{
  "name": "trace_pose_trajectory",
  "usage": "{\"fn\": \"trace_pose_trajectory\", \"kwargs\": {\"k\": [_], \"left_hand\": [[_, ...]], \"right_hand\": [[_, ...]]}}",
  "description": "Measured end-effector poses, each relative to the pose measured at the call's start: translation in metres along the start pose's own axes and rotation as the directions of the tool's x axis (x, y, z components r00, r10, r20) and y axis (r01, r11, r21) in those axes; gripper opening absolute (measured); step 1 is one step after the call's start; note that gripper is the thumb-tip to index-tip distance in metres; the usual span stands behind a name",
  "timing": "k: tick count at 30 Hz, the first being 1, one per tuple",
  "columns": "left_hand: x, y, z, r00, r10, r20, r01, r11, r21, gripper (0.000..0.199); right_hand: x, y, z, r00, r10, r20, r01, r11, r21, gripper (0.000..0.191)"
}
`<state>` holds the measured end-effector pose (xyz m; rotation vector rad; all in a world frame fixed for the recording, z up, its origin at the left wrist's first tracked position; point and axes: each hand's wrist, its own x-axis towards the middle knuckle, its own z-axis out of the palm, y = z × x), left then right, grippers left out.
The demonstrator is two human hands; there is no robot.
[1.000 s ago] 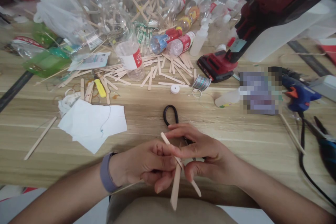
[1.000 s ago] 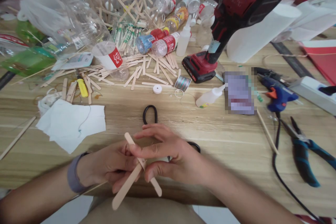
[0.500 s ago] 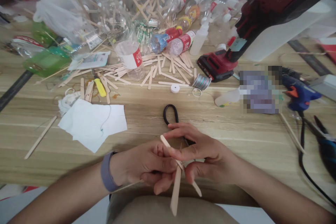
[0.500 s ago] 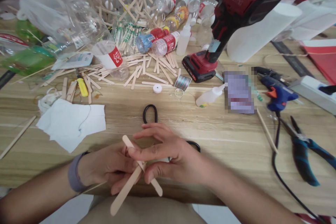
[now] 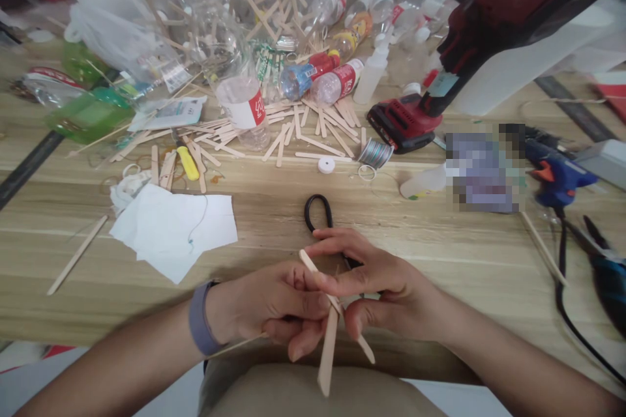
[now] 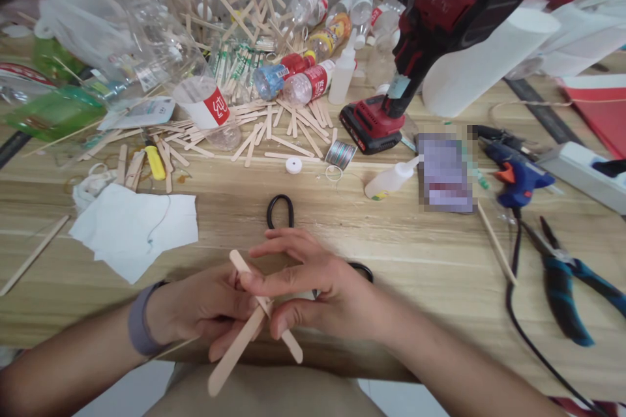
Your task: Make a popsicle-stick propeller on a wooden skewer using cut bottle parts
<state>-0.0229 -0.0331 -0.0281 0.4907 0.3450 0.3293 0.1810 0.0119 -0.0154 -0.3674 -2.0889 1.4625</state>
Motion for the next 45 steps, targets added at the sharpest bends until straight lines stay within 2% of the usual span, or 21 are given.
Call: {"fn": "trace_pose_trajectory", "kwargs": {"k": [7, 17, 23, 26, 32, 36, 45], "left_hand": [[0.0005, -0.0006, -0.0016, 0.999, -0.001, 0.034, 0.001, 1.0, -0.009, 0.032], [0.0011, -0.0023, -0.0011, 1.0, 0.02, -0.024, -0.02, 1.0, -0.005, 0.032], [0.0002, -0.0005, 0.0023, 0.994, 0.034, -0.106, -0.031, 0.999, 0.026, 0.037], [0.0, -0.0002, 0.0022, 0.993, 0.064, -0.098, -0.06, 0.997, 0.044, 0.036], [-0.0016, 0.0014, 0.004, 0.992, 0.063, -0.106, -0.059, 0.997, 0.047, 0.028], [-0.0009, 0.0003, 0.0039, 0.991, 0.064, -0.121, -0.058, 0.997, 0.05, 0.031], [-0.0012, -0.0017, 0.0012, 0.987, 0.031, -0.159, -0.025, 0.999, 0.04, 0.036]], "right_hand": [[0.0009, 0.0005, 0.0007, 1.0, -0.029, 0.008, 0.029, 1.0, -0.012, 0.054], [-0.0012, 0.0024, -0.001, 1.0, 0.011, -0.018, -0.011, 1.0, -0.021, 0.052], [-0.0019, 0.002, -0.003, 0.999, 0.039, -0.021, -0.04, 0.998, -0.045, 0.056], [-0.0014, 0.0018, -0.0036, 0.999, 0.046, -0.024, -0.047, 0.998, -0.047, 0.059], [-0.0024, 0.004, -0.0025, 1.0, 0.024, -0.013, -0.025, 0.996, -0.088, 0.055], [-0.004, 0.0051, -0.0016, 1.0, 0.011, -0.009, -0.013, 0.988, -0.152, 0.056], [-0.0003, 0.0056, 0.0025, 0.998, -0.057, -0.028, 0.052, 0.987, -0.155, 0.054]]}}
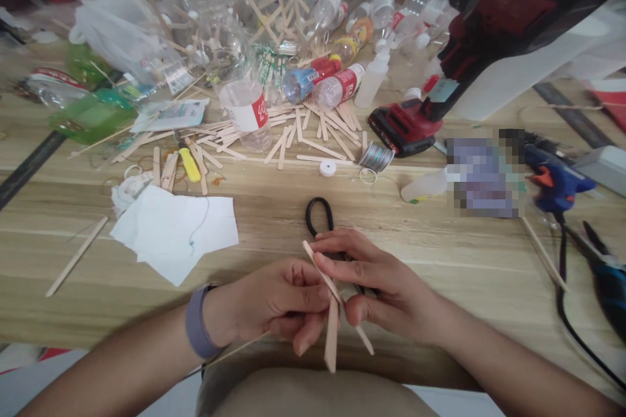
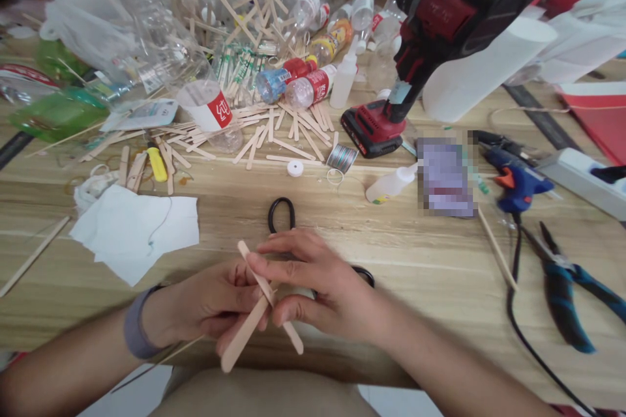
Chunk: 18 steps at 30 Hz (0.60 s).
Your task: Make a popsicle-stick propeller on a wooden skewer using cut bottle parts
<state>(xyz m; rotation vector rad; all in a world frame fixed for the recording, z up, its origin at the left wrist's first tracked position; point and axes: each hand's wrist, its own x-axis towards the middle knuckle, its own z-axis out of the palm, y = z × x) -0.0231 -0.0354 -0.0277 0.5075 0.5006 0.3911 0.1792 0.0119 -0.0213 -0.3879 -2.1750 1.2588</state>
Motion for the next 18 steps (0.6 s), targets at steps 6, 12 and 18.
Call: {"fn": "trace_pose_trajectory", "kwargs": {"k": [6, 12, 18], "left_hand": [[0.0001, 0.0014, 0.0007, 1.0, -0.005, -0.029, 0.005, 1.0, 0.026, 0.034], [-0.0006, 0.0039, 0.002, 1.0, 0.013, -0.006, -0.013, 1.0, 0.025, 0.033], [-0.0003, 0.001, 0.0002, 1.0, 0.007, -0.019, -0.007, 1.0, 0.003, 0.032]], "right_hand": [[0.0, 0.0, -0.0013, 1.0, 0.002, 0.007, -0.002, 1.0, -0.024, 0.056], [0.0006, -0.0002, -0.0015, 1.0, -0.009, -0.001, 0.009, 1.0, -0.021, 0.054], [0.0001, -0.0004, -0.0014, 1.0, -0.004, -0.004, 0.004, 0.999, -0.037, 0.055]]}}
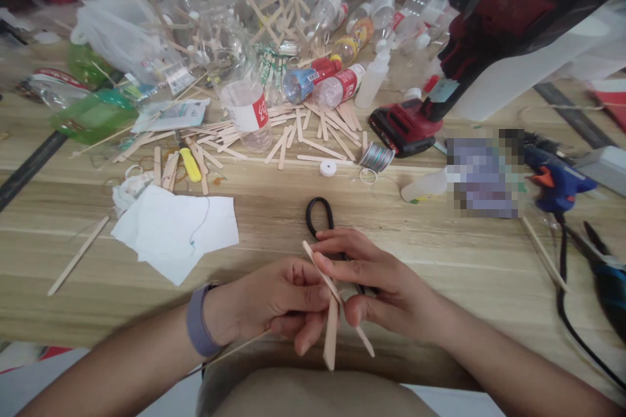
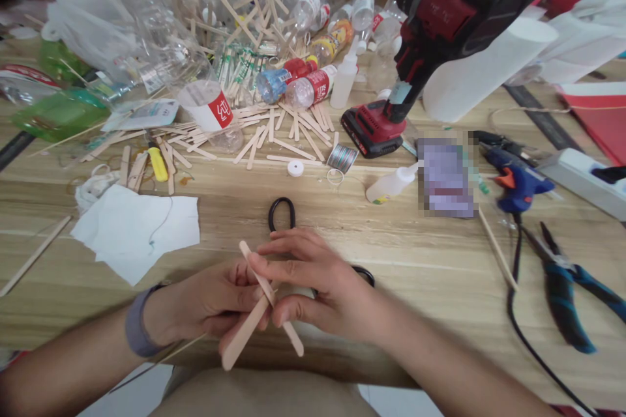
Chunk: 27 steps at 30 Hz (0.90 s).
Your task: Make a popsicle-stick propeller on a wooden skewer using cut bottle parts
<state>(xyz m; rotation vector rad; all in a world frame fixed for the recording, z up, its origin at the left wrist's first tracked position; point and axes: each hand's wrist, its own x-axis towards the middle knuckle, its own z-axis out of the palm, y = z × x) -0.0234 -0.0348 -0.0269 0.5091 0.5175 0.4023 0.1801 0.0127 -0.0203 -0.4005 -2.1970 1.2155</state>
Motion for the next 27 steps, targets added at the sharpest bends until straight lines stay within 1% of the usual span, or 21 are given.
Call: {"fn": "trace_pose_trajectory", "kwargs": {"k": [7, 14, 18, 21, 23, 27], "left_hand": [[0.0, -0.001, 0.0, 0.999, 0.033, -0.001, -0.033, 0.999, 0.035, 0.039], [0.001, 0.003, 0.004, 0.999, 0.041, 0.0, -0.041, 0.998, 0.045, 0.04], [0.0, 0.005, 0.006, 0.998, 0.048, -0.05, -0.045, 0.996, 0.074, 0.042], [0.0, 0.006, 0.008, 0.997, 0.05, -0.06, -0.046, 0.996, 0.072, 0.043], [-0.001, 0.007, 0.009, 0.996, 0.048, -0.072, -0.043, 0.997, 0.069, 0.04], [-0.002, 0.009, 0.01, 0.989, 0.045, -0.139, -0.037, 0.998, 0.06, 0.035]], "right_hand": [[-0.001, 0.003, -0.001, 1.0, -0.001, -0.004, 0.001, 0.999, -0.042, 0.056], [-0.001, 0.003, -0.002, 1.0, 0.021, -0.022, -0.022, 1.0, -0.008, 0.055], [-0.001, 0.001, -0.003, 0.999, 0.033, -0.033, -0.033, 0.999, 0.027, 0.051], [-0.001, 0.0, -0.003, 0.998, 0.025, -0.054, -0.024, 1.0, 0.02, 0.049], [0.0, -0.001, -0.003, 0.997, 0.015, -0.071, -0.014, 1.0, 0.014, 0.047], [0.0, -0.002, -0.004, 0.995, -0.005, -0.102, 0.007, 1.0, 0.019, 0.041]]}}
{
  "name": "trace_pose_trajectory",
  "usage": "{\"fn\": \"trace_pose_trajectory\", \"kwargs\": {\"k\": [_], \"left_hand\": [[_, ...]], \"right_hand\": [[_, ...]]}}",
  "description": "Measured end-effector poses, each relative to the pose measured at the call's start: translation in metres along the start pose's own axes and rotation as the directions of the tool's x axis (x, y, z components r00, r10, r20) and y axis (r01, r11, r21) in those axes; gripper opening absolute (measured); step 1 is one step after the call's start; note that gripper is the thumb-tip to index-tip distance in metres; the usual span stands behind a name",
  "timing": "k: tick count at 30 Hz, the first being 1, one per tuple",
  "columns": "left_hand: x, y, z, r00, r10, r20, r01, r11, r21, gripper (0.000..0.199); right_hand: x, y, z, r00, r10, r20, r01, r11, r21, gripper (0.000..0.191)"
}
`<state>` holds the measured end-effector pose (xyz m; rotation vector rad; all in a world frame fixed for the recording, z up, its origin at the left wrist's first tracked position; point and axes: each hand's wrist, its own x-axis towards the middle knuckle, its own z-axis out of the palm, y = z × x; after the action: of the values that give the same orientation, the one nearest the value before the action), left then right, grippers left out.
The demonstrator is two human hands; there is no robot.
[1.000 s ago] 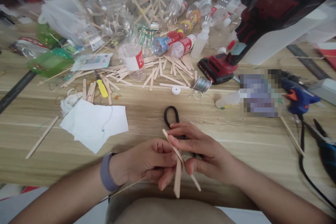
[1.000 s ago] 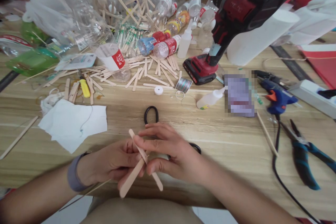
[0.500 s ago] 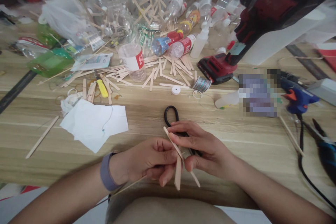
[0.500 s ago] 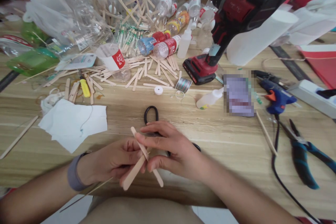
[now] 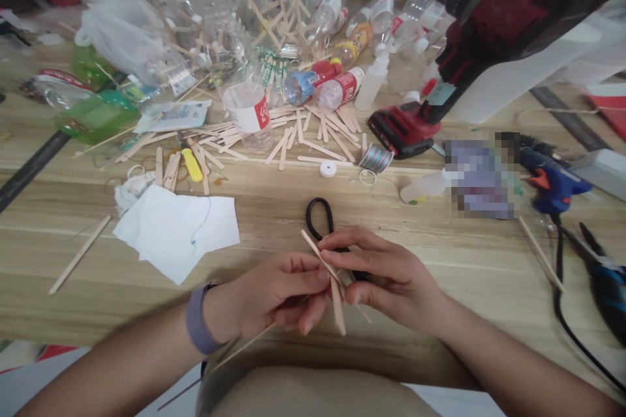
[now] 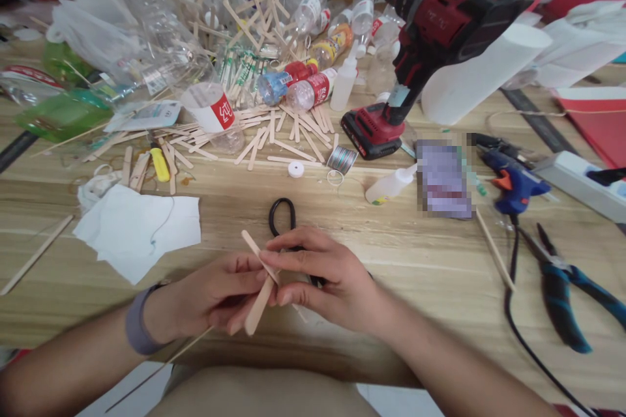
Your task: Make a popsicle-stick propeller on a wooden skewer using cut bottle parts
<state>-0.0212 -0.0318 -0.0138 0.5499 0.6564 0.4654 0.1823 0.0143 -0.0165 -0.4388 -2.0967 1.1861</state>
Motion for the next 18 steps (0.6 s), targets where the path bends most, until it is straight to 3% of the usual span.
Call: {"fn": "trace_pose_trajectory", "kwargs": {"k": [8, 18], "left_hand": [[0.0015, 0.0002, 0.0, 0.997, -0.033, -0.062, 0.034, 0.999, 0.013, 0.03], [0.0026, -0.0037, -0.0032, 0.999, -0.025, -0.026, 0.024, 0.999, -0.036, 0.026]], "right_hand": [[0.0016, -0.0024, -0.0001, 0.998, 0.008, -0.067, -0.013, 0.998, -0.065, 0.024], [0.0034, -0.0066, 0.002, 0.997, 0.034, -0.063, -0.042, 0.991, -0.13, 0.011]]}}
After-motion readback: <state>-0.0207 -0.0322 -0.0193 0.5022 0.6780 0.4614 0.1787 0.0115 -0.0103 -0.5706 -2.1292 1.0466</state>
